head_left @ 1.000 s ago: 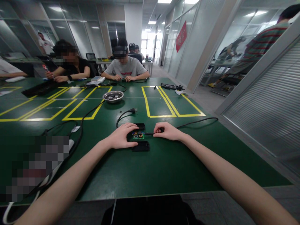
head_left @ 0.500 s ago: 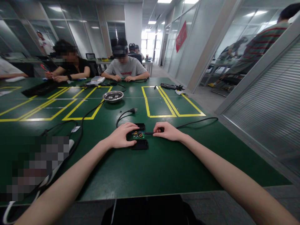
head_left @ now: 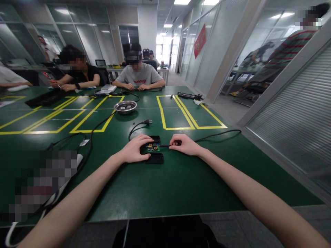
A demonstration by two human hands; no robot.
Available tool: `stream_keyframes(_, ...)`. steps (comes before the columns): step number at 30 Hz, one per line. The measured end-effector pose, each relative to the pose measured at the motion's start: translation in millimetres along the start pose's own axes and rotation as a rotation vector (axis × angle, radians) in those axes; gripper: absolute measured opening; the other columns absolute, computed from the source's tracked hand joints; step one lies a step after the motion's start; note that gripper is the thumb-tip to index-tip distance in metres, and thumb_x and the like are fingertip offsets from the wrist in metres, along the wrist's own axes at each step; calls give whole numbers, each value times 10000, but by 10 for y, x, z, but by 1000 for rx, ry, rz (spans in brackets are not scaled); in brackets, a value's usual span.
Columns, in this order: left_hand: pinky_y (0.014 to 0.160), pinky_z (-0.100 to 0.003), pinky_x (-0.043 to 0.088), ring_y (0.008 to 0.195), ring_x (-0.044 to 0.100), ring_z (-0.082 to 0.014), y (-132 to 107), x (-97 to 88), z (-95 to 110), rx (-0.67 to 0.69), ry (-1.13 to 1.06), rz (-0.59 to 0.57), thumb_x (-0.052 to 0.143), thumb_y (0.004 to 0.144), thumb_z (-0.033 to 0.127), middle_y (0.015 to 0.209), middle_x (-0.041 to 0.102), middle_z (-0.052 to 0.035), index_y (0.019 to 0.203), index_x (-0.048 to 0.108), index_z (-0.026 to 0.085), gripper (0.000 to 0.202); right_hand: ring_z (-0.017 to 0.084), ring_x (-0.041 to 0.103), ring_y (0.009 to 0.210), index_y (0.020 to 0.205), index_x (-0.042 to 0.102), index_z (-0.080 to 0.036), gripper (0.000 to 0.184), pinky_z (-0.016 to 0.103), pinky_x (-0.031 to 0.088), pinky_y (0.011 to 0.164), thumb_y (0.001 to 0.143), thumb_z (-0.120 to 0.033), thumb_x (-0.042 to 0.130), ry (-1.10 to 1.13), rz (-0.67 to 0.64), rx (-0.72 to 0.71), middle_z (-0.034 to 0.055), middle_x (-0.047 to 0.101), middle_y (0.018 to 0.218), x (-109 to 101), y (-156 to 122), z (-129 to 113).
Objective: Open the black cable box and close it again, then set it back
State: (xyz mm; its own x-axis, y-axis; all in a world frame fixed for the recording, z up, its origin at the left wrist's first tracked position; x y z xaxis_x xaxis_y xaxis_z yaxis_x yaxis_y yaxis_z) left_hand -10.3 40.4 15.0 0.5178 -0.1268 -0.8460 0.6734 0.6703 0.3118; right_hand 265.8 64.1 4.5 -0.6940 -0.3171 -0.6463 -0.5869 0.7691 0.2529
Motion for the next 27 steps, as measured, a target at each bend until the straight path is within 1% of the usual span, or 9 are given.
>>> stream_keyframes(3,1151,-516,448,1287,587,-326,-6,-32,19,-1,-20,19,698,794,344,1359,646,-146,1313,640,192,544,149,535,665,768,701,-188,196,299,442,642,844,-362,750,4,5,-3,6,615,743,4,-2,-10)
stream_keyframes(5,1111,-491,481,1242,607,-308,-13,-78,8,-52,-8,74,657,815,337,1302,662,-128,1236,661,199,444,148,538,668,769,700,-188,199,296,446,643,848,-363,750,8,3,-4,7,615,750,4,-5,-17)
stream_keyframes(8,918,-410,550,992,652,-252,-29,-152,-63,-216,11,149,571,836,313,1040,688,-76,976,679,197,211,147,540,673,771,697,-186,189,294,445,647,852,-350,747,11,0,-14,8,609,762,3,-9,-18)
stream_keyframes(11,714,-307,513,719,580,-179,-38,-178,-141,-297,-78,77,586,788,315,753,619,-10,753,629,189,138,146,544,674,769,692,-182,189,293,448,653,853,-344,742,20,5,-27,10,609,769,6,-11,-13)
stream_keyframes(14,610,-249,459,597,521,-134,-38,-198,-178,-304,-175,3,584,794,347,633,569,25,745,641,173,189,142,548,671,766,697,-178,197,287,447,651,848,-351,740,44,27,-34,12,627,760,12,-14,-19)
stream_keyframes(16,606,-238,446,598,531,-126,-39,-232,-192,-344,-304,-27,616,793,379,644,590,24,804,669,160,226,137,548,659,768,703,-176,215,280,444,640,845,-373,743,82,59,-13,11,643,741,12,-18,-27)
stream_keyframes(19,653,-245,451,664,575,-135,-49,-319,-202,-434,-529,-59,727,729,399,720,651,1,830,683,150,272,131,547,631,761,713,-174,267,268,432,603,818,-428,775,164,70,51,5,654,702,9,-22,-41)
stream_keyframes(21,689,-248,457,695,587,-135,-60,-376,-189,-469,-620,-123,781,698,383,759,676,-4,846,699,147,291,122,537,591,735,712,-172,308,259,423,570,783,-461,808,235,17,83,-3,643,660,4,-25,-55)
stream_keyframes(27,653,-225,424,638,538,-105,-83,-433,-100,-474,-732,-314,860,672,360,699,651,27,823,718,152,293,102,563,553,738,716,-157,342,238,467,540,728,-462,870,422,-179,134,5,670,685,-22,-46,-110)
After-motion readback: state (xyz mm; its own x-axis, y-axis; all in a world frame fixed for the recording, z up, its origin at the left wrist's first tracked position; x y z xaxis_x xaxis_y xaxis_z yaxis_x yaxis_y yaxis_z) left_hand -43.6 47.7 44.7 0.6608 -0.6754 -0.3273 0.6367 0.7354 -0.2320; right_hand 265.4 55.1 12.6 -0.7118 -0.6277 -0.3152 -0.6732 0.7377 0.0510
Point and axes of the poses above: each hand's wrist, its own y-axis towards the middle knuckle, its own x-axis out of the palm, z = x × y, the point moved 2 cm from there along y, towards the middle knuckle
